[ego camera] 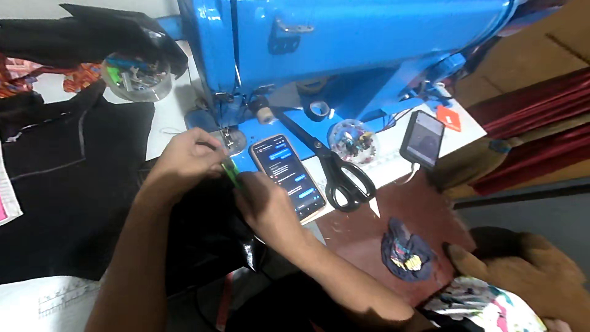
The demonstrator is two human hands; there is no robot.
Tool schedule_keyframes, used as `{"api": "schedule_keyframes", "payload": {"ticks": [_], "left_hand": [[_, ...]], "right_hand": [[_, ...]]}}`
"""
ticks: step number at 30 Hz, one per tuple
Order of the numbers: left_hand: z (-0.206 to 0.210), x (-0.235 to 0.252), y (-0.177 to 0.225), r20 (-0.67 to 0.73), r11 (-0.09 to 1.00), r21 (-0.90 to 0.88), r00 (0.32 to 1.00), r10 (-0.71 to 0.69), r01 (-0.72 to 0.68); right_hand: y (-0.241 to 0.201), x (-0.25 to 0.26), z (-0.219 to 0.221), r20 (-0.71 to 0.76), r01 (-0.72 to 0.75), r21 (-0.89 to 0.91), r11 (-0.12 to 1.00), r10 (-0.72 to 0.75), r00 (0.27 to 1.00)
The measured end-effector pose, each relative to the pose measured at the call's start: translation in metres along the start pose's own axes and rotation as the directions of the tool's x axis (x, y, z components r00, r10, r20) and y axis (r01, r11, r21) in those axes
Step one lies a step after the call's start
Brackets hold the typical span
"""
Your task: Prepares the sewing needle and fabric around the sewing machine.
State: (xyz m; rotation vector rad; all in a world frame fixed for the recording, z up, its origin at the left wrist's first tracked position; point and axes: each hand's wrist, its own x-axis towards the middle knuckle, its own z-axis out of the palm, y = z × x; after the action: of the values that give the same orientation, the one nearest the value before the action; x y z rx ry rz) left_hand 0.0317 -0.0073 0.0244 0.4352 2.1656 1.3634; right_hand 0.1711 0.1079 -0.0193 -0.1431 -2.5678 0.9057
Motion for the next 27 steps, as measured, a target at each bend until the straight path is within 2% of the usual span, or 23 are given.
{"api": "schedule_keyframes", "payload": {"ticks": [3,6,9,15,18,21,27], "left_hand": [[-0.004,0.001,0.001,-0.074,1.000,0.003,0.997,0.001,0.000],[-0.007,0.004,-0.004,-0.179,0.963,0.264,0.978,0.103,-0.053],[-0.004,0.004,-0.004,-0.208,0.884,0.460,0.957,0.200,-0.085],[-0.002,0.007,-0.006,-0.192,0.841,0.525,0.945,0.265,-0.129],[-0.003,0.009,-0.009,-0.189,0.840,0.525,0.945,0.268,-0.133],[-0.002,0.009,-0.011,-0.191,0.843,0.517,0.941,0.281,-0.147],[0.000,0.012,-0.016,-0.169,0.829,0.518,0.924,0.343,-0.213]], "right_hand": [[0.004,0.017,-0.040,0.137,-0.032,-0.173,0.984,0.056,0.989],[0.021,0.050,-0.073,0.233,-0.022,-0.355,0.935,0.112,0.966],[0.048,0.093,-0.081,0.336,0.058,-0.426,0.903,0.098,0.937],[0.062,0.130,-0.069,0.463,0.163,-0.367,0.916,0.028,0.886],[0.074,0.138,-0.059,0.480,0.283,-0.242,0.928,-0.138,0.866],[0.086,0.145,-0.052,0.502,0.402,-0.111,0.909,-0.298,0.812],[0.080,0.144,-0.049,0.531,0.357,-0.018,0.934,-0.294,0.795]]}}
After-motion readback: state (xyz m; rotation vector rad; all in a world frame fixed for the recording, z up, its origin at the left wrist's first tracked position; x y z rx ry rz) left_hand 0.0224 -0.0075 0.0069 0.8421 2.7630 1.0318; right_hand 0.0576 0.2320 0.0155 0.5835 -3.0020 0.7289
